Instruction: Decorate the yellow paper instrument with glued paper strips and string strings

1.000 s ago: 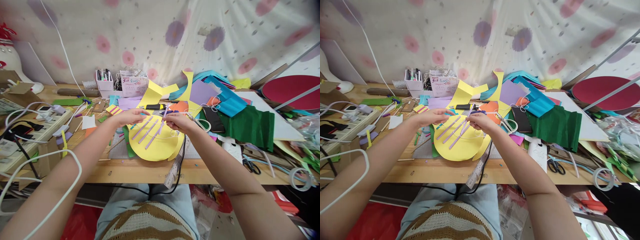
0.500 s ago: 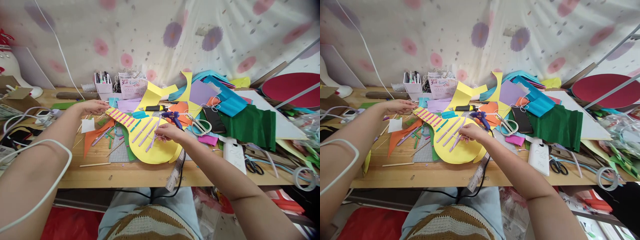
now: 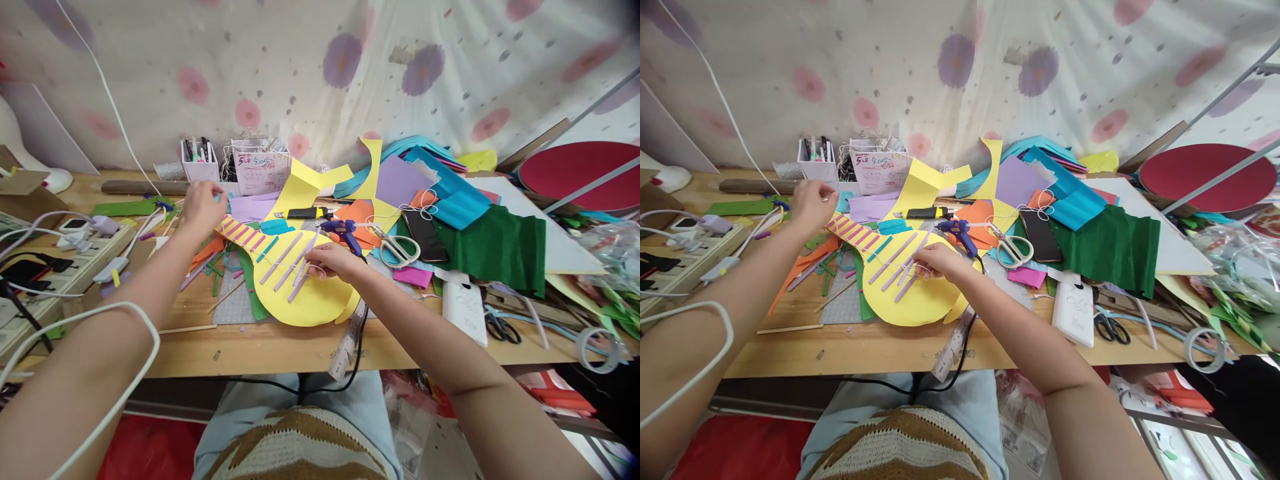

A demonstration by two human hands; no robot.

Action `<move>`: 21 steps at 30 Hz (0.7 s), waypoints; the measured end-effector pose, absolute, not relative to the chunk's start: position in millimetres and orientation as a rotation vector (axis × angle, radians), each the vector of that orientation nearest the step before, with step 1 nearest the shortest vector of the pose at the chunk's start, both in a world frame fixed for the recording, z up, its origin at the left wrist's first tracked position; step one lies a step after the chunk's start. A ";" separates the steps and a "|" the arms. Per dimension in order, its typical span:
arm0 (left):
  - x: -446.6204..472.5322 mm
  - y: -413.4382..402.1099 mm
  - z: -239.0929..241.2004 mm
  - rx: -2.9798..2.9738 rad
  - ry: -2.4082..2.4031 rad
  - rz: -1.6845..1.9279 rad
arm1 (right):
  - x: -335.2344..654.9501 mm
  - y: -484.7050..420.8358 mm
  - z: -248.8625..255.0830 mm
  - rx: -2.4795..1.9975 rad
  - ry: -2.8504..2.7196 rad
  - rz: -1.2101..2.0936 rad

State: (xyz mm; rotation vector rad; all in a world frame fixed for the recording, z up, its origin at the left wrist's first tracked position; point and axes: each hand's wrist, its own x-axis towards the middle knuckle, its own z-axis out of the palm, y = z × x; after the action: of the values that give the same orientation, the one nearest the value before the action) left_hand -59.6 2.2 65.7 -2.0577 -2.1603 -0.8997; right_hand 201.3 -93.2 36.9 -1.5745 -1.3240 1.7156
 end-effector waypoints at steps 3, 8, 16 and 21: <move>-24.8 -40.1 65.3 -2.322 -2.196 -1.019 | 203.4 -91.1 34.1 -1.543 -1.265 1.690; 6.6 -100.1 51.4 -2.943 -2.023 -0.955 | 206.3 -91.4 33.9 -1.464 -1.267 1.702; 26.0 -92.7 39.9 -3.137 -2.079 -0.731 | 199.1 -94.1 36.0 -1.520 -1.331 1.696; 32.2 -84.2 47.1 -3.252 -2.263 -0.379 | 200.9 -94.5 34.2 -1.496 -1.414 1.719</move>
State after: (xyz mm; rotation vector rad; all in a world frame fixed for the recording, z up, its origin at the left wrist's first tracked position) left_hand 32.2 -84.2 47.1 -3.2518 -2.2626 -0.3790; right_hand 200.9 -94.5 34.2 -1.4965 -1.4138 1.7194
